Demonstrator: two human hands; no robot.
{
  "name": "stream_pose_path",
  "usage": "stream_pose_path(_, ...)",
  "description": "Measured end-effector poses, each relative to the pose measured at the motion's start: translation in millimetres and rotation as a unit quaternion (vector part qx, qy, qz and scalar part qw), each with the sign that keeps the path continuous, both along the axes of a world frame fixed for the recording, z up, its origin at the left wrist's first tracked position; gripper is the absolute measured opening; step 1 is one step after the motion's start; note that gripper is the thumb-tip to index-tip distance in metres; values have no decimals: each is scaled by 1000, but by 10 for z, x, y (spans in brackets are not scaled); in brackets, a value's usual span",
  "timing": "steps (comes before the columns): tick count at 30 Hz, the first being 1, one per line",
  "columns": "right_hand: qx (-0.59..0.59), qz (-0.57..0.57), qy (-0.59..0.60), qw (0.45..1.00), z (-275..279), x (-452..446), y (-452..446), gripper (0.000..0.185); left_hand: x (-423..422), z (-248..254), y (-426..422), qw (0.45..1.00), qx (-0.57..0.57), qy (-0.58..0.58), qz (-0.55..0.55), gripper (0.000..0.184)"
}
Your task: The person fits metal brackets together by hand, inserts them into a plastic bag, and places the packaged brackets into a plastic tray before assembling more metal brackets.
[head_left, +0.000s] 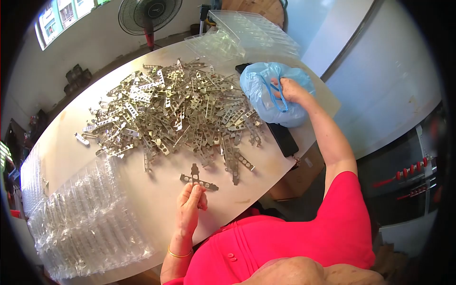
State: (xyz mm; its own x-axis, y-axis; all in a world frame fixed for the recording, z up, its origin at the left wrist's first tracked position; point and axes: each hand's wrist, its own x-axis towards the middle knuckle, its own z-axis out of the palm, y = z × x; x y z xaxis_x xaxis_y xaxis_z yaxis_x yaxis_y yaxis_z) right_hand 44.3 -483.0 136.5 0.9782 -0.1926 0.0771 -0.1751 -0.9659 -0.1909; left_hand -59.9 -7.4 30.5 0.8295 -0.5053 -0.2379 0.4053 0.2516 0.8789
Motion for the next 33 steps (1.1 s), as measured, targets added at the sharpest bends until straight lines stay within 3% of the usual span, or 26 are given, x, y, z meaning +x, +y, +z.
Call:
stream_pose_path(2,-3,-2,30,1000,-3,35,-13,47,5,37,-19,1000,-4,12,1,25)
stream_pose_path(4,92,-20,33,995,12,39,-44,36,30,127,-61,1000,-23,9,-1,25)
stream_pose_path(7,57,18,-31,998,44,8,-62,21,93,250,-139,999,-28,16,-10,25)
stream_pose_path(10,44,21,-110,993,-62,16,-164,25,245,208,-237,999,-35,-6,2,25)
stream_pose_path(14,-32,29,-71,997,47,-156,-42,29,296,118,-250,999,-26,-20,18,25)
stream_pose_path(16,-68,160,-188,967,99,-246,54,31,280,110,-239,999,-7,-26,19,25)
stream_pose_path(19,-88,149,-194,966,296,-397,358,29,292,92,-205,999,22,-42,27,26)
stream_pose_path(20,-87,148,-194,966,350,-422,447,29,297,91,-198,998,30,-50,30,26)
stream_pose_path(22,71,-2,11,997,412,-466,579,27,302,103,-195,998,27,-50,33,26)
stream_pose_path(23,71,-3,10,997,379,-493,607,27,303,111,-191,998,23,-50,39,26)
stream_pose_path(25,45,100,-35,993,282,-519,627,21,305,125,-182,998,17,-47,34,25)
stream_pose_path(28,-49,97,-25,994,198,-494,597,20,293,88,-172,998,16,-49,29,24)
stream_pose_path(33,-51,84,-5,995,217,-461,620,19,264,89,-159,997,33,-56,37,26)
